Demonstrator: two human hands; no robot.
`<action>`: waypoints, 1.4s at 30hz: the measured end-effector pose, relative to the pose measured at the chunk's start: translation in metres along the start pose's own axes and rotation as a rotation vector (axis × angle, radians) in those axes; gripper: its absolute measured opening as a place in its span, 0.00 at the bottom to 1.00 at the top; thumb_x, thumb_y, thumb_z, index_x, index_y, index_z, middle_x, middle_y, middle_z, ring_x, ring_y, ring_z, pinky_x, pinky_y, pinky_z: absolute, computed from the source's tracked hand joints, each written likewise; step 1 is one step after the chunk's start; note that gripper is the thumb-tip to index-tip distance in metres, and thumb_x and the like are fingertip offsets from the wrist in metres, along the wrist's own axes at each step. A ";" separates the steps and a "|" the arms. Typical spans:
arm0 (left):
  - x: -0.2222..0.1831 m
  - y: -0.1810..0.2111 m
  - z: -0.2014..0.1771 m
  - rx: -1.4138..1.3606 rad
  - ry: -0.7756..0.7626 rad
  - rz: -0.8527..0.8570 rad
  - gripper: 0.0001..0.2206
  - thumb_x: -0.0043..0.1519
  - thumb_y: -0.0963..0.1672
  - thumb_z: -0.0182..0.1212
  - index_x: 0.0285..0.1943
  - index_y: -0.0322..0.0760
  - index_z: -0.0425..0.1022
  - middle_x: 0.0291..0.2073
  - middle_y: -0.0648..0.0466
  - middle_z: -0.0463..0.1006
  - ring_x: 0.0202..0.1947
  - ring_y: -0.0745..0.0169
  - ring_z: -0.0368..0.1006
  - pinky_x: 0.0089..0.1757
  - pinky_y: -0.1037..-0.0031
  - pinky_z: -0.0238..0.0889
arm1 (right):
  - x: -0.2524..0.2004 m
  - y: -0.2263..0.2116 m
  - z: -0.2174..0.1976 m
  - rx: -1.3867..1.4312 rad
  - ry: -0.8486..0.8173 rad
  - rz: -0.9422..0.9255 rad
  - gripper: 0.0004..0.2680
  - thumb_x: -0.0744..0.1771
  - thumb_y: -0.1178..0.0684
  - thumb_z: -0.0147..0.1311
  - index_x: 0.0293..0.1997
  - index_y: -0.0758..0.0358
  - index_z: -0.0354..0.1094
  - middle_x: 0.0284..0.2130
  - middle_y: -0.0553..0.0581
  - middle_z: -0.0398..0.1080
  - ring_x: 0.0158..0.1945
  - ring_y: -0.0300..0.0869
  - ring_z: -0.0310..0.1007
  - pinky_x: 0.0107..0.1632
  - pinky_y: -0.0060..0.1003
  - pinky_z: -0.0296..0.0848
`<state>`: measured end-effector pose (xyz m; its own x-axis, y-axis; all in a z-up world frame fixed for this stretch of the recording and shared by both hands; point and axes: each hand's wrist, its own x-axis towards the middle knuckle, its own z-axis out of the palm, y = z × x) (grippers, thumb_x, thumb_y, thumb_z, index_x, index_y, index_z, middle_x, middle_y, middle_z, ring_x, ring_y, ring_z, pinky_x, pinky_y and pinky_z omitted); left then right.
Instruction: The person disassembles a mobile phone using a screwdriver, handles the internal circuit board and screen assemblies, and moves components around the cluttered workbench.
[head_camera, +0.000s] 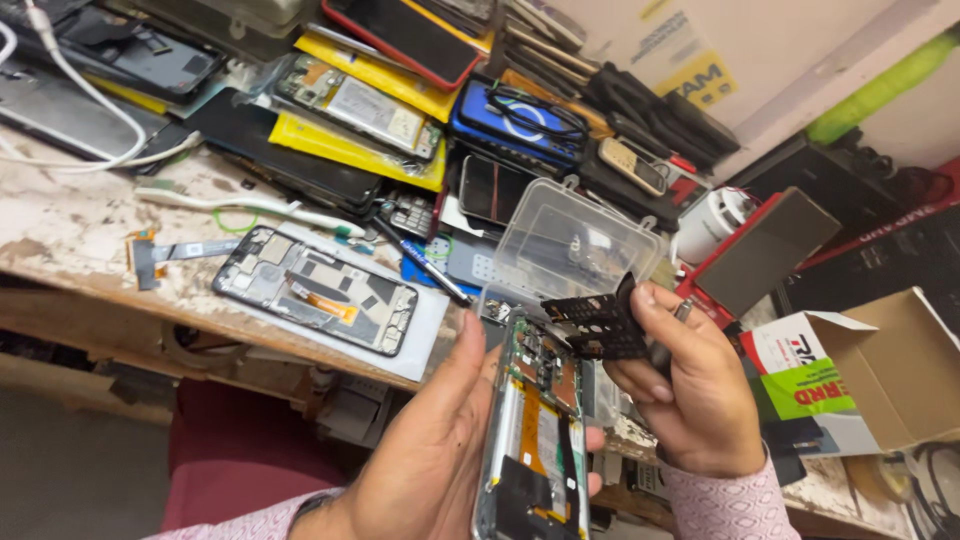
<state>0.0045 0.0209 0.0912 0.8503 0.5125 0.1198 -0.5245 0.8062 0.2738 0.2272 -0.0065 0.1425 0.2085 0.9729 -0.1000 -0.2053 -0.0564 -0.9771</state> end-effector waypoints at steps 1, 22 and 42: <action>0.001 0.000 0.001 0.002 0.002 0.003 0.35 0.68 0.62 0.30 0.71 0.37 0.65 0.47 0.50 0.78 0.43 0.59 0.77 0.44 0.63 0.75 | 0.001 0.000 -0.004 0.030 -0.026 -0.009 0.08 0.72 0.53 0.45 0.39 0.66 0.65 0.24 0.53 0.68 0.14 0.29 0.48 0.20 0.27 0.49; 0.000 -0.006 0.000 0.002 0.005 0.004 0.34 0.68 0.61 0.31 0.71 0.37 0.64 0.49 0.51 0.76 0.46 0.60 0.75 0.46 0.62 0.74 | -0.002 0.003 -0.015 0.149 -0.005 -0.016 0.07 0.73 0.54 0.45 0.42 0.64 0.65 0.27 0.51 0.68 0.14 0.28 0.49 0.20 0.26 0.49; -0.007 -0.018 -0.014 -0.061 -0.070 0.050 0.33 0.73 0.61 0.29 0.78 0.41 0.57 0.57 0.56 0.72 0.55 0.68 0.71 0.48 0.72 0.70 | -0.054 0.041 0.038 -0.992 0.133 -0.668 0.03 0.67 0.62 0.52 0.40 0.71 0.71 0.42 0.62 0.75 0.49 0.45 0.75 0.56 0.36 0.71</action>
<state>0.0074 0.0063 0.0723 0.8226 0.5327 0.1990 -0.5666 0.7976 0.2070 0.1712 -0.0527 0.1149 0.1021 0.8484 0.5194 0.7939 0.2451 -0.5565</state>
